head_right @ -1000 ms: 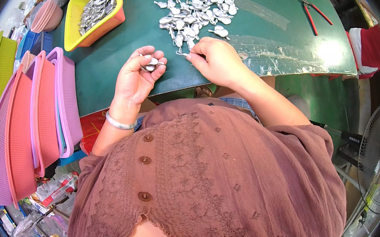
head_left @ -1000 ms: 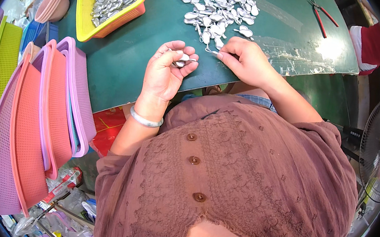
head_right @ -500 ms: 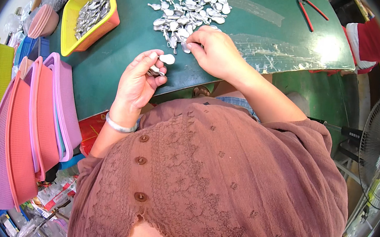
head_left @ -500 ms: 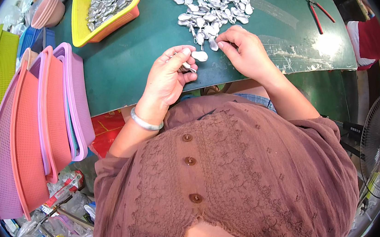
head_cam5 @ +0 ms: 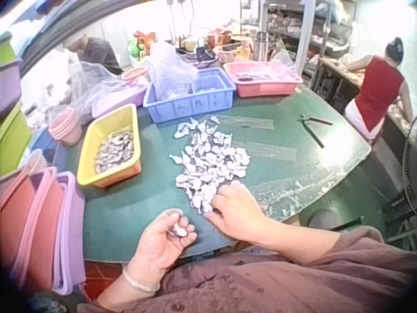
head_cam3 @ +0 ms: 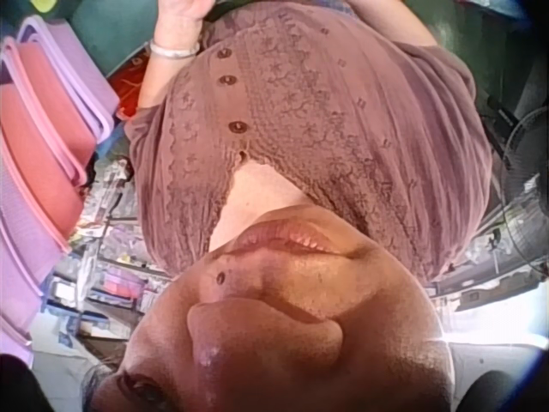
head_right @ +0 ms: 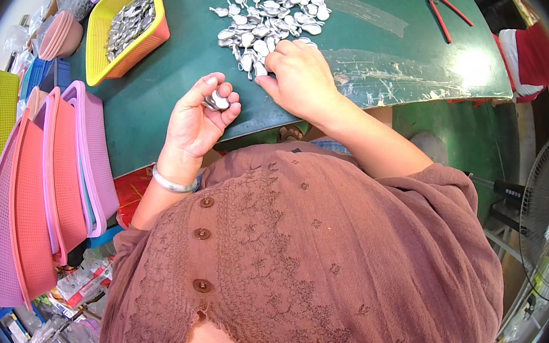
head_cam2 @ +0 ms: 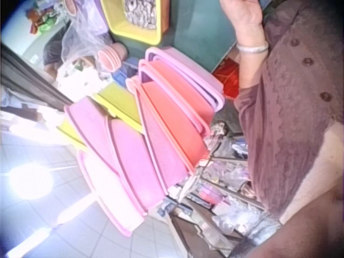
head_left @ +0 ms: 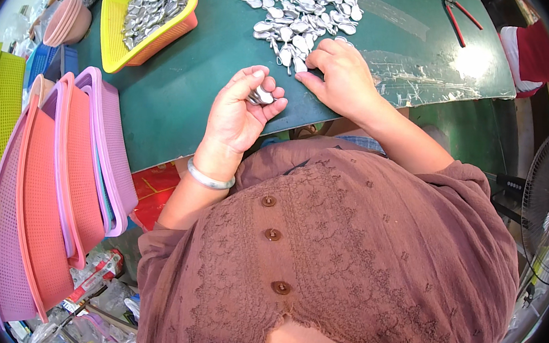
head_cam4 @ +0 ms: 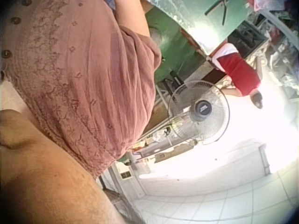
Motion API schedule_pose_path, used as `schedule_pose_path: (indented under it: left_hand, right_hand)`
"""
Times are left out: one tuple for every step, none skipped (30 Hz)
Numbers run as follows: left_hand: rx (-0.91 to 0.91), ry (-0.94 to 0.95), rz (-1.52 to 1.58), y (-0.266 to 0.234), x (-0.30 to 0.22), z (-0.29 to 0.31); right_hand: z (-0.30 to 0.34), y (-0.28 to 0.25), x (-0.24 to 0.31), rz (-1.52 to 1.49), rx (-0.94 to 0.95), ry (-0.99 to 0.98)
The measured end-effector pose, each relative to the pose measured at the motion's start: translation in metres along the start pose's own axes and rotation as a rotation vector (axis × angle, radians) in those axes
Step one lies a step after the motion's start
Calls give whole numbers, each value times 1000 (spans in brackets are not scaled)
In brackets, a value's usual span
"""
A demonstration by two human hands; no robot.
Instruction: The person picks up metal parts from a table, fits them together by hand, and places the assembled components into a yellow plastic tray.
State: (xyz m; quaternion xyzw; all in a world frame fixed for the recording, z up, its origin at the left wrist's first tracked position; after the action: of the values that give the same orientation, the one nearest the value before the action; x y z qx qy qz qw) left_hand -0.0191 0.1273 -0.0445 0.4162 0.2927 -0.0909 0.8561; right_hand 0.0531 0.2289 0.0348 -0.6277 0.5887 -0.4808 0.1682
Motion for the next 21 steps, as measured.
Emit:
schedule_pose_path:
  left_hand:
    - [-13, 2, -25, -1, 0, 0]
    - [-27, 5, -50, -2, 0, 0]
    - [-40, 7, -75, -3, 0, 0]
    - [-42, 11, -90, -2, 0, 0]
    - [-45, 15, -105, -1, -1, 0]
    - [-48, 20, -120, 0, 0, 1]
    - [-55, 29, -136, 2, -1, 1]
    - [-63, 39, -153, 3, -1, 2]
    - [-68, 48, -169, 3, -1, 2]
    - [-76, 63, -167, 3, -1, 2]
    - [-83, 78, -166, 2, -2, 2]
    - [-90, 93, -165, 2, -3, 1]
    - [-77, 115, -148, 2, -5, 1]
    - [-64, 137, -132, 1, -7, 0]
    - [-53, 159, -115, 0, -9, 0]
    - [-16, 182, -97, 0, -11, -1]
    - [21, 204, -80, -1, -13, -2]
    - [58, 227, -63, 1, -15, -2]
    - [71, 227, -32, 2, -16, -2]
    - [84, 228, -1, 2, -18, -1]
    - [98, 229, 29, 3, -19, -1]
  right_hand:
    - [0, 2, 0, -21, 8, 14]
    - [0, 1, -1, -46, 0, 30]
    - [0, 1, -2, -71, -7, 46]
    - [0, 0, -3, -95, -15, 62]
    - [-1, -5, 5, -85, -74, -26]
    - [-1, -11, 13, -76, -133, -115]
    - [0, -16, 21, -67, -192, -203]
    - [1, -18, 27, -36, -207, -248]
    - [2, -21, 35, -3, -222, -293]
    - [4, -23, 42, 29, -237, -337]
    - [5, -22, 44, 1, -229, -354]
    - [6, -22, 45, -26, -222, -370]
    - [7, -22, 47, -54, -215, -386]
    - [7, -23, 46, -97, -201, -384]
    - [6, -23, 46, -142, -186, -381]
    - [6, -24, 45, -187, -172, -379]
    - [5, -22, 42, -167, -165, -361]
    - [4, -21, 37, -146, -158, -342]
    - [2, -19, 33, -125, -152, -323]
    - [0, -15, 29, -77, -132, -284]
    - [-1, -11, 26, -52, -115, -251]
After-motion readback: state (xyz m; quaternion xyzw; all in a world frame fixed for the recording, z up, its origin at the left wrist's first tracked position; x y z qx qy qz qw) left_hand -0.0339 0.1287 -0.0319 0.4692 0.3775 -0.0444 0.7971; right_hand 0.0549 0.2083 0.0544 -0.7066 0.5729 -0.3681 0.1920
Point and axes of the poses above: each hand's wrist, its own z-axis away from the middle knuckle, its own y-axis out of the palm, x = y × z, the point moved 10 cm from there along -z, towards the middle knuckle, and after that the axes turned 5 degrees about -x, right-handed, at the moved point
